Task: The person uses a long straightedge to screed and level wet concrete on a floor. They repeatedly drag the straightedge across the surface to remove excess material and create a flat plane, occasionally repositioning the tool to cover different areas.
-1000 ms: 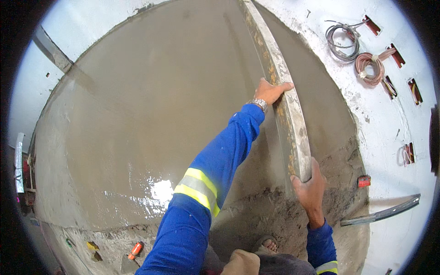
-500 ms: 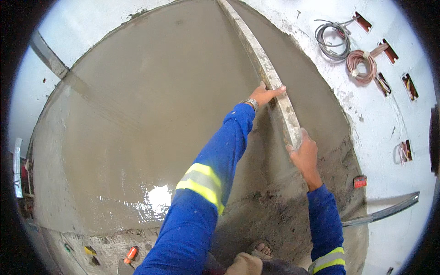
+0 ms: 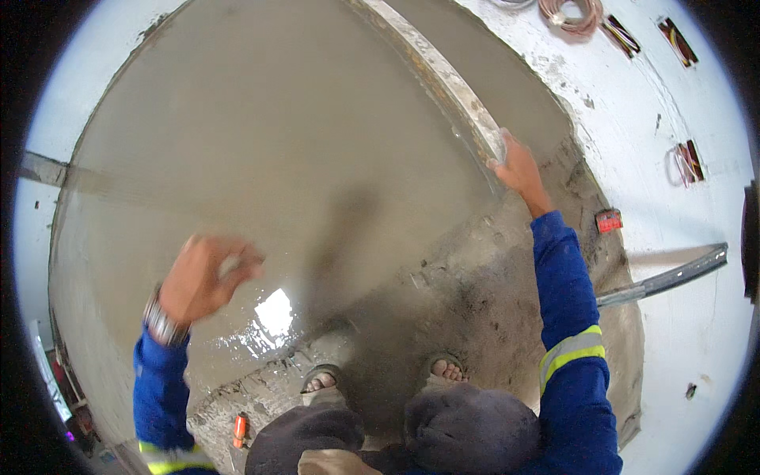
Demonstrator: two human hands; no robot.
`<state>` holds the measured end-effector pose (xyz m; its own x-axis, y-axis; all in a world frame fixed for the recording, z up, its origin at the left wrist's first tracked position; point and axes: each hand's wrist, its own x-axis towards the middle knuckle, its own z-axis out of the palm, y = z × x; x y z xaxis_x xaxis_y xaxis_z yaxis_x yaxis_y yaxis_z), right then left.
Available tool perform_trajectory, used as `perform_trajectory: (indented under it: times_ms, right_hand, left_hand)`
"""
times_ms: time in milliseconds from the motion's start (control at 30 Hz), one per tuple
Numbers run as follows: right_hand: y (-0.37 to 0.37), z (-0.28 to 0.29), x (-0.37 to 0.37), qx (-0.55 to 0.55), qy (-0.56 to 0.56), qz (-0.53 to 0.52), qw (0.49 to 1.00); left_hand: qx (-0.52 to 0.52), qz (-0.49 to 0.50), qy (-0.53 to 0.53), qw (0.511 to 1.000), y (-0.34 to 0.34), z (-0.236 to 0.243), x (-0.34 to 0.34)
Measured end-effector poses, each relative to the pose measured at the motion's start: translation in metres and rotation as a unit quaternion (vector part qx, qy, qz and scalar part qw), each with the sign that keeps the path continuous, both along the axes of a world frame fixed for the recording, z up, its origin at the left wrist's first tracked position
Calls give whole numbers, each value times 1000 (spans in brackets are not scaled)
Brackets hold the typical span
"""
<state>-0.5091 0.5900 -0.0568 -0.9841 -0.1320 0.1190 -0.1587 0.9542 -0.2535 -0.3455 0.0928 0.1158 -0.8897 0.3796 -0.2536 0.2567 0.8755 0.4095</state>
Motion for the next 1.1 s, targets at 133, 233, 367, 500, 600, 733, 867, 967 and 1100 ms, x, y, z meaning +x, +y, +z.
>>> perform_trajectory:
  times_ms: [133,233,367,500,600,733,867,967,1100]
  right_hand:
    - [37,3,-12,34,49,-26,998]
    - [46,16,-30,39,7,-56,998]
    - [80,6,-43,56,3,-57,997]
    - [81,-12,-38,67,30,-94,993]
    - [78,-13,-35,80,47,-103,990]
    - [66,-3,-36,71,14,-135,988]
    - [49,1,-32,73,8,-154,985]
    - [46,2,-30,99,17,-153,983]
    - [38,0,-29,114,15,-159,981]
  left_hand:
    - [-14,-14,-19,1000,-19,30,82]
    - [-69,50,-68,994,0,62,137]
    - [-95,15,-88,991,34,75,180]
    - [3,53,-157,986,59,88,185]
    - [14,83,-137,987,73,75,176]
    - [-33,39,-107,993,75,59,170]
    - [48,-54,-82,994,85,42,149]
    - [43,-124,-49,990,84,23,136]
    - [108,-138,6,984,63,4,126]
